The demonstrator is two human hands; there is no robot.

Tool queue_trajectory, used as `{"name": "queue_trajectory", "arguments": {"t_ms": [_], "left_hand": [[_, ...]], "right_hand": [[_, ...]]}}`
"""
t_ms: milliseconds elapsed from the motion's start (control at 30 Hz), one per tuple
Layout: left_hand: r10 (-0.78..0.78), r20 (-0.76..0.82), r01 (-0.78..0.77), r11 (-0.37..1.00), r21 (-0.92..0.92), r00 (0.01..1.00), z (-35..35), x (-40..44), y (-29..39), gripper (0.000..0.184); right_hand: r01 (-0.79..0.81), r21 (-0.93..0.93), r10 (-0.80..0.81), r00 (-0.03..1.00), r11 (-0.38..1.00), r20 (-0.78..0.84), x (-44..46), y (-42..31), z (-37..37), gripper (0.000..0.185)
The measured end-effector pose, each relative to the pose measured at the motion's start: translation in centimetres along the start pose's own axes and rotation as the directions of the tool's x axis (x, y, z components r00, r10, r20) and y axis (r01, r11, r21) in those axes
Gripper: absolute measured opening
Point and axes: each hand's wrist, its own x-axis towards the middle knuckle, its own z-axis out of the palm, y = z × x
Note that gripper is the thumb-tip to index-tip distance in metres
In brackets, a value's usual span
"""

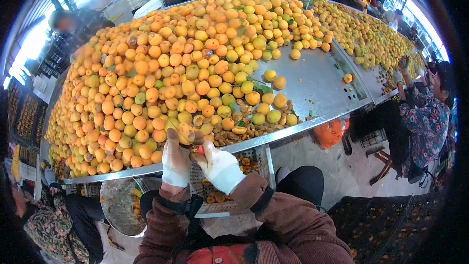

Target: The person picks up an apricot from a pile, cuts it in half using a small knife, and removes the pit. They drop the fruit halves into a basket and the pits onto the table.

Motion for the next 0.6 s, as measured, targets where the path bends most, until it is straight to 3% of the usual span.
{"name": "queue_trajectory", "arguments": {"t_ms": [67, 133, 233, 267, 300, 367, 400, 433, 500, 533, 600], "left_hand": [[-0.053, 0.045, 0.050, 0.997, 0.050, 0.998, -0.4, 0.2, 0.0, 0.053], [0.051, -0.026, -0.043, 0.967, 0.252, 0.998, -0.9, 0.8, -0.7, 0.047], [0.175, -0.068, -0.158, 0.966, 0.205, 0.982, -0.6, 0.9, -0.6, 0.042], [0.547, 0.201, -0.461, 0.393, 0.795, 0.813, -1.2, 1.0, -0.1, 0.047], [0.543, 0.200, -0.458, 0.394, 0.797, 0.815, -1.5, 0.8, 0.0, 0.047], [0.257, 0.034, -0.249, 0.882, 0.399, 0.966, -1.3, 0.5, 0.7, 0.042], [0.162, -0.011, -0.157, 0.967, 0.202, 0.987, -1.0, 0.4, 1.3, 0.044], [0.168, -0.008, -0.163, 0.966, 0.200, 0.986, -0.8, 0.4, 1.3, 0.044], [0.288, 0.180, -0.339, 0.768, 0.544, 0.941, -0.4, -0.2, 1.0, 0.049], [0.232, 0.154, -0.276, 0.873, 0.403, 0.960, 0.3, -0.4, 1.4, 0.053], [0.183, 0.099, -0.207, 0.906, 0.369, 0.978, -0.1, -0.7, 0.2, 0.051]], "right_hand": [[-0.004, -0.039, 0.004, 1.000, 0.999, -0.006, 0.1, 0.2, -0.1, 0.029], [-0.012, 0.037, 0.012, 1.000, 0.999, -0.014, 0.1, 0.4, -0.2, 0.028], [-0.001, 0.015, 0.001, 1.000, 1.000, 0.015, 0.1, 0.4, -0.1, 0.027], [-0.004, 0.018, 0.004, 1.000, 1.000, 0.018, -0.1, 0.3, 0.2, 0.027], [0.013, 0.009, -0.013, 0.999, 1.000, 0.052, -0.3, 0.3, 0.4, 0.026], [0.040, -0.004, -0.039, 0.995, 0.999, 0.086, -0.2, 0.6, 0.6, 0.026], [0.043, 0.089, -0.045, 0.999, 0.995, 0.019, 0.0, 1.4, 1.1, 0.029], [0.054, 0.180, -0.045, 0.998, 0.982, -0.051, 0.3, 1.3, 0.9, 0.032], [0.033, 0.277, -0.022, 0.999, 0.960, -0.042, 0.3, 1.0, 0.0, 0.032], [0.079, 0.197, -0.072, 0.996, 0.977, -0.042, 0.2, 0.9, -0.2, 0.032], [0.117, 0.120, -0.113, 0.993, 0.986, -0.038, -0.2, 0.3, -0.4, 0.032]]}}
